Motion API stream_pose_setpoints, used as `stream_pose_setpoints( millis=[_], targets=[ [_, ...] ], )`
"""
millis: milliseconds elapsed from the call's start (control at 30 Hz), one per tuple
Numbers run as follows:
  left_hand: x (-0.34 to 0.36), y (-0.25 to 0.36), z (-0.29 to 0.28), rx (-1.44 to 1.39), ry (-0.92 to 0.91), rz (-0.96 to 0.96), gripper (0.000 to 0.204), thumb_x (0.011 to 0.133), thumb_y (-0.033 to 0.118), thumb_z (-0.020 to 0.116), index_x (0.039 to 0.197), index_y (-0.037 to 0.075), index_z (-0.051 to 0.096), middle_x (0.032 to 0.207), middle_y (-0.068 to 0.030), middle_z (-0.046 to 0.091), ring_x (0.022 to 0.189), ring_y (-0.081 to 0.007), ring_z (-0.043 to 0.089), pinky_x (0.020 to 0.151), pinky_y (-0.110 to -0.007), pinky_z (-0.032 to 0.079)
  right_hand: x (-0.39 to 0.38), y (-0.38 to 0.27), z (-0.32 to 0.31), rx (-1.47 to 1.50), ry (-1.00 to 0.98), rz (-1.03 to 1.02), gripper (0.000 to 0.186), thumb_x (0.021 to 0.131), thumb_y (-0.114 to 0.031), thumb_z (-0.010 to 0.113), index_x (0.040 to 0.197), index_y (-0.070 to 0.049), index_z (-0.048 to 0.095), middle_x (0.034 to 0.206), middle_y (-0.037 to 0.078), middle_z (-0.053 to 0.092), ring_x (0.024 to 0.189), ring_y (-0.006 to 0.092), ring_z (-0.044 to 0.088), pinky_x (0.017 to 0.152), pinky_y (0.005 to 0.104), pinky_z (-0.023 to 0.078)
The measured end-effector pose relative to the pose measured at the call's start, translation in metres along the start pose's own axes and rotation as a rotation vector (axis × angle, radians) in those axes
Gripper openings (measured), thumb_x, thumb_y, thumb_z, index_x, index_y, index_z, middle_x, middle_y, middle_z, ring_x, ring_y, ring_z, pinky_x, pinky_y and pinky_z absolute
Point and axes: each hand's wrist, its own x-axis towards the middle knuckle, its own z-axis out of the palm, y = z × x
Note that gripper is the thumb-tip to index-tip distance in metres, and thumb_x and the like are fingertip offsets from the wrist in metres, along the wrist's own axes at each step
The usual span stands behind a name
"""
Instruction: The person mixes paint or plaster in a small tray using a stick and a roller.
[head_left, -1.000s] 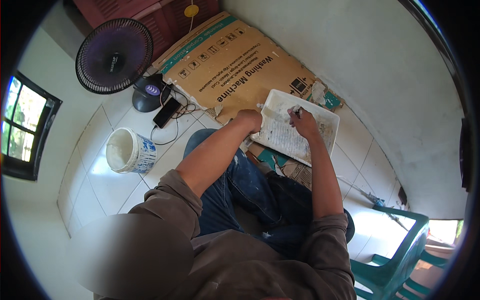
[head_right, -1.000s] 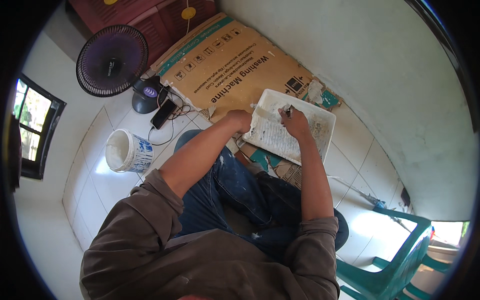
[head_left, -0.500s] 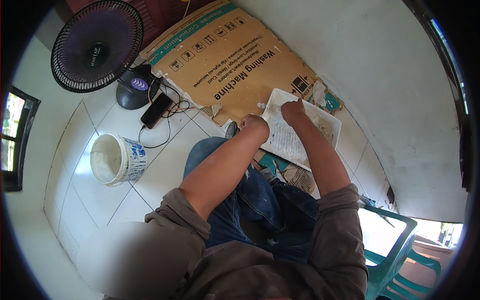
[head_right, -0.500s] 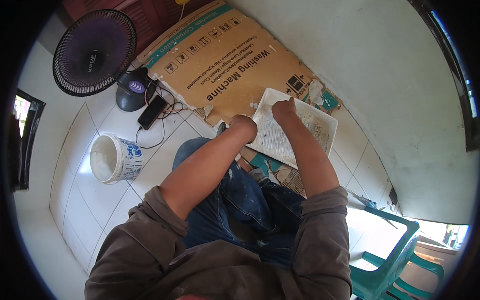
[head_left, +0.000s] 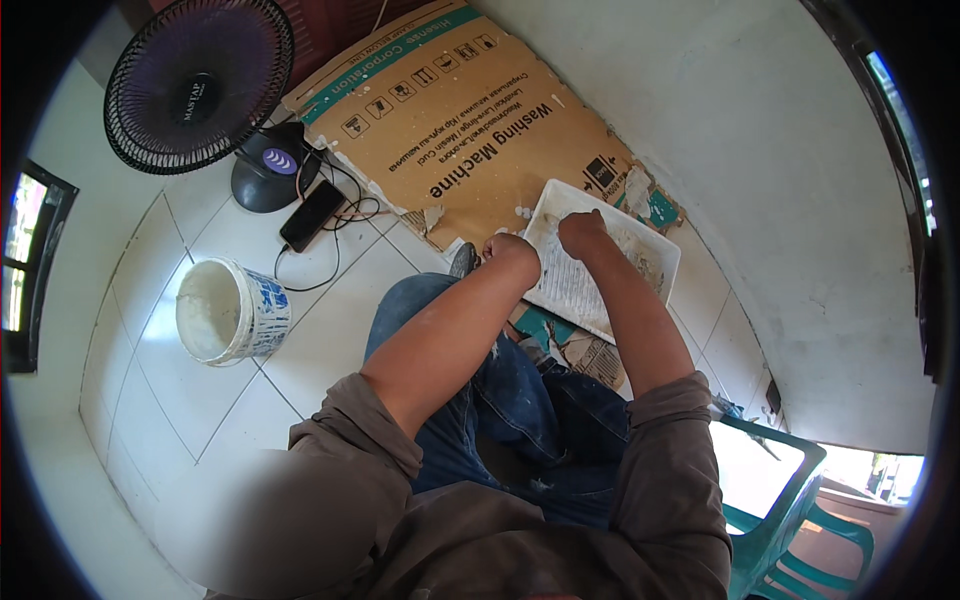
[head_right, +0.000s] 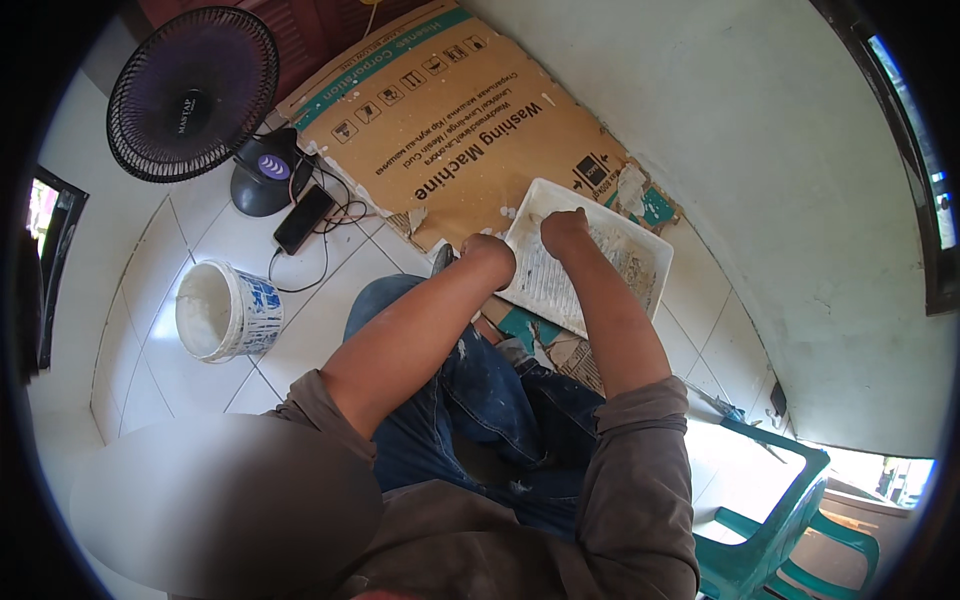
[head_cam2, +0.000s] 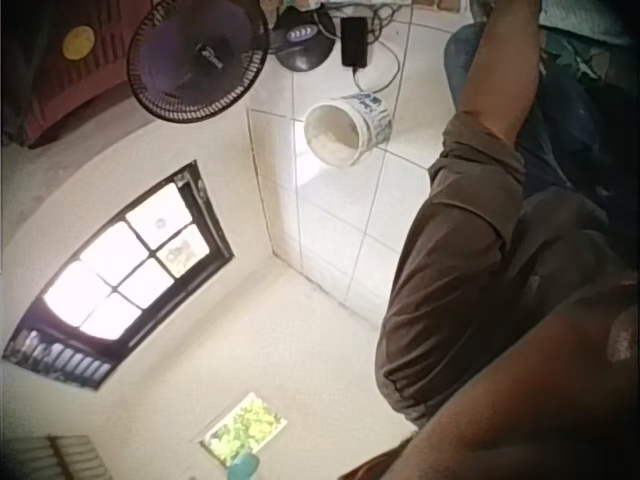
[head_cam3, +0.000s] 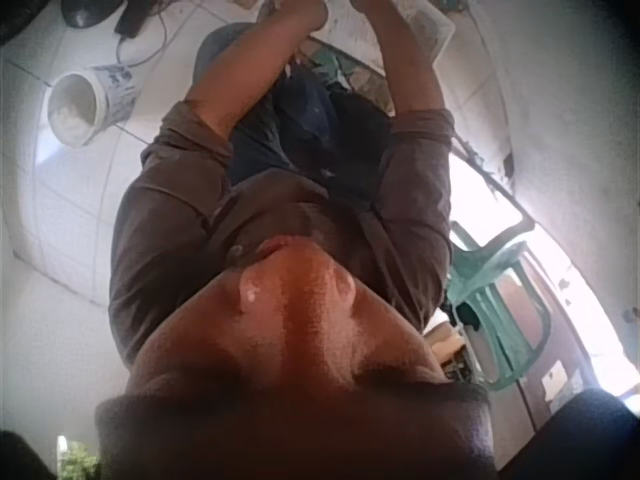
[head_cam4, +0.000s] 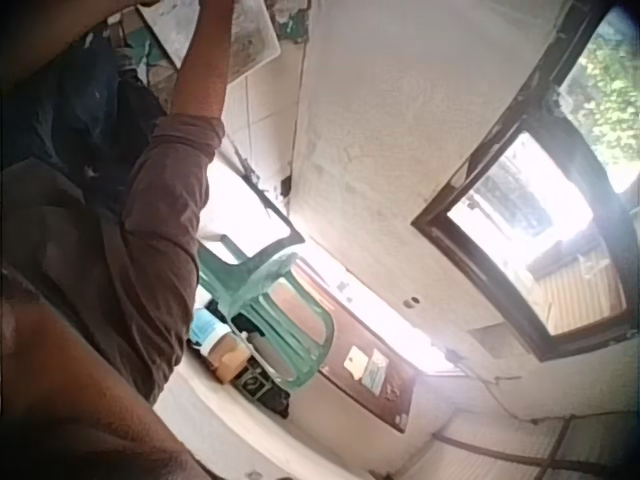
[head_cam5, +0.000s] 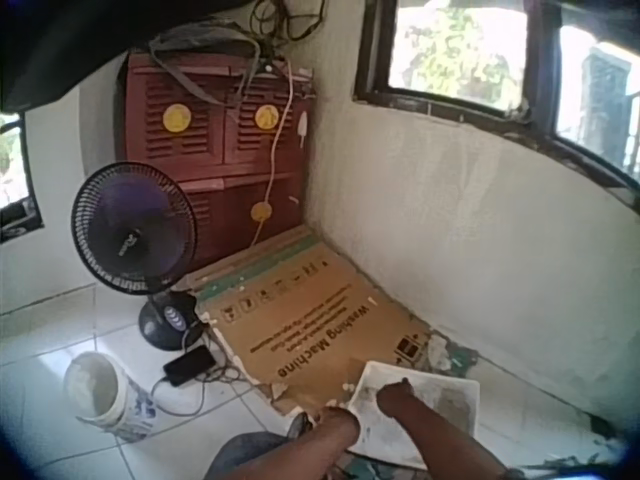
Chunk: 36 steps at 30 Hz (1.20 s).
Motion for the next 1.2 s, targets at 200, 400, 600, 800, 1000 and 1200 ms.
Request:
stream_pose_setpoints(
  millis=[200, 400, 600, 800, 1000, 1200],
  targets=[
    [0.004, -0.002, 0.002, 0.043, -0.028, -0.010, 0.041, 0.078, 0.022, 0.081, 0.119, 0.015, 0.078, 0.119, -0.0030, 0.076, 0.099, -0.0212, 0.076, 0.073, -0.041, 0.060, -0.005, 0.000, 0.002, 0.162, -0.006, -0.110, 0.028, 0.095, -0.024, 0.063, 0.102, -0.002, 0.079, 0.111, 0.017, 0.076, 0.104, 0.0347, 0.073, 0.092, 0.0498, 0.054],
    [0.011, -0.006, 0.011, 0.068, 0.037, -0.049, 0.033, 0.075, 0.028, 0.085, 0.106, 0.018, 0.080, 0.096, 0.0027, 0.075, 0.075, -0.0147, 0.069, 0.055, -0.037, 0.049, -0.016, -0.015, -0.014, 0.100, -0.080, -0.176, 0.033, 0.099, -0.031, 0.060, 0.102, -0.004, 0.079, 0.109, 0.017, 0.076, 0.103, 0.0348, 0.073, 0.096, 0.0499, 0.053],
    [0.008, -0.002, 0.009, 0.030, 0.029, -0.047, 0.037, 0.075, 0.027, 0.085, 0.110, 0.017, 0.079, 0.102, 0.0022, 0.075, 0.080, -0.0150, 0.071, 0.058, -0.038, 0.050, -0.015, -0.016, -0.004, 0.050, -0.106, -0.086, 0.034, 0.103, -0.033, 0.056, 0.107, -0.007, 0.079, 0.112, 0.014, 0.076, 0.109, 0.0314, 0.072, 0.107, 0.0554, 0.042],
    [0.007, -0.004, 0.010, 0.043, 0.019, -0.036, 0.039, 0.076, 0.026, 0.085, 0.114, 0.016, 0.079, 0.108, 0.0009, 0.076, 0.087, -0.0164, 0.072, 0.063, -0.039, 0.053, -0.014, -0.016, 0.000, 0.009, -0.061, -0.124, 0.047, 0.108, -0.042, 0.048, 0.106, -0.005, 0.077, 0.111, 0.017, 0.075, 0.105, 0.0352, 0.072, 0.099, 0.0516, 0.049],
    [0.010, -0.007, 0.011, 0.032, -0.008, -0.008, 0.044, 0.079, 0.027, 0.083, 0.121, 0.016, 0.077, 0.117, -0.0026, 0.076, 0.096, -0.0216, 0.075, 0.073, -0.043, 0.059, -0.008, -0.022, 0.000, 0.162, -0.098, -0.023, 0.042, 0.106, -0.036, 0.052, 0.110, -0.003, 0.077, 0.118, 0.018, 0.075, 0.109, 0.0342, 0.072, 0.094, 0.0457, 0.056],
    [0.014, -0.016, 0.016, 0.057, -0.019, -0.003, 0.047, 0.080, 0.028, 0.082, 0.125, 0.016, 0.076, 0.124, -0.0041, 0.074, 0.103, -0.0239, 0.074, 0.077, -0.045, 0.059, 0.001, -0.032, 0.004, 0.286, -0.090, -0.004, 0.035, 0.100, -0.026, 0.055, 0.110, -0.001, 0.077, 0.119, 0.021, 0.074, 0.109, 0.0371, 0.072, 0.095, 0.0466, 0.056]
  ],
)
